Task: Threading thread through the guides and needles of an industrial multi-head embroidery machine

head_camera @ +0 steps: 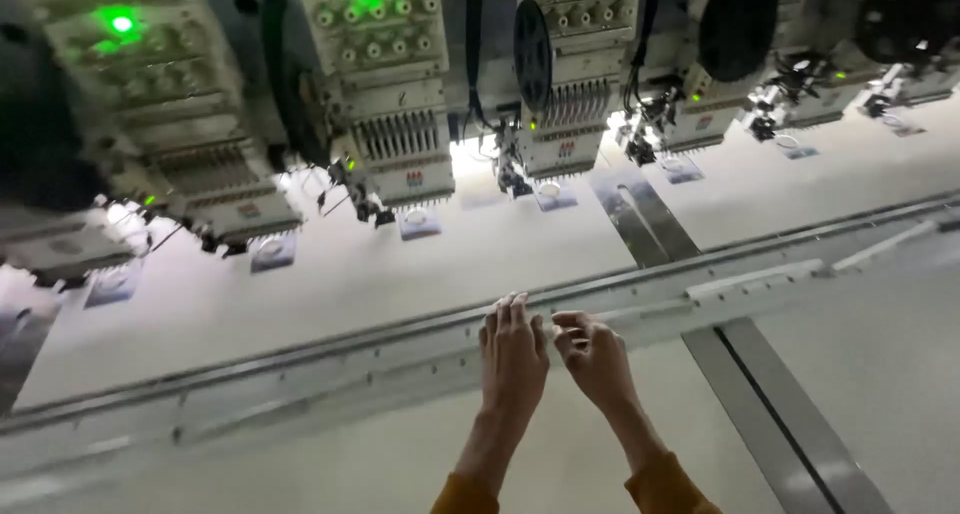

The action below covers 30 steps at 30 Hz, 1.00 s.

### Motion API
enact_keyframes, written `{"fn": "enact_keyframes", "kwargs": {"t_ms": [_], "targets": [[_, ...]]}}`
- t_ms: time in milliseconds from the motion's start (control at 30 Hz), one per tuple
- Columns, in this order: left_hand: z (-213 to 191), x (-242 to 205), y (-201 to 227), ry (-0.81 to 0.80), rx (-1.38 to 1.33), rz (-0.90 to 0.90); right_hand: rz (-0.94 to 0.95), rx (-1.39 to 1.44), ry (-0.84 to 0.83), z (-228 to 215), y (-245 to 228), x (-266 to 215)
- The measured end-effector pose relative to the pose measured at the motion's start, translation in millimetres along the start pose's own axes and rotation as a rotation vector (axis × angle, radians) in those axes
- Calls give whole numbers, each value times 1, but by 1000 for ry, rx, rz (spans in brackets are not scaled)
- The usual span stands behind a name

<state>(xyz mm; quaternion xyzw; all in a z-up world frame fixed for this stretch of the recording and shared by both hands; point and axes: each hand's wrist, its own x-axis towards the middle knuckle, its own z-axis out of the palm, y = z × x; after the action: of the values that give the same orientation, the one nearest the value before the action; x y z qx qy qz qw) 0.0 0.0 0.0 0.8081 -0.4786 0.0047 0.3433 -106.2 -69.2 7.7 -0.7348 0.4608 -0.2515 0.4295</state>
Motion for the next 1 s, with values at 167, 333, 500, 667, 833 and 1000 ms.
{"fn": "enact_keyframes", "kwargs": {"t_ms": [167, 333, 500, 667, 833, 1000], "targets": [[71, 111, -37, -92, -20, -113, 75, 45, 29, 19, 34, 151], [166, 202, -97, -138, -62, -162, 150, 104, 92, 64, 83, 286], [224, 260, -122, -125, -157, -218, 246, 540, 233, 92, 80, 352], [242, 286, -132, -162, -31, -304, 305, 651, 300, 120, 92, 405], [257, 300, -139, -235, 3, -380, 320, 609, 269, 127, 89, 433], [257, 308, -140, -294, -5, -404, 275, 423, 343, 142, 94, 447]]}}
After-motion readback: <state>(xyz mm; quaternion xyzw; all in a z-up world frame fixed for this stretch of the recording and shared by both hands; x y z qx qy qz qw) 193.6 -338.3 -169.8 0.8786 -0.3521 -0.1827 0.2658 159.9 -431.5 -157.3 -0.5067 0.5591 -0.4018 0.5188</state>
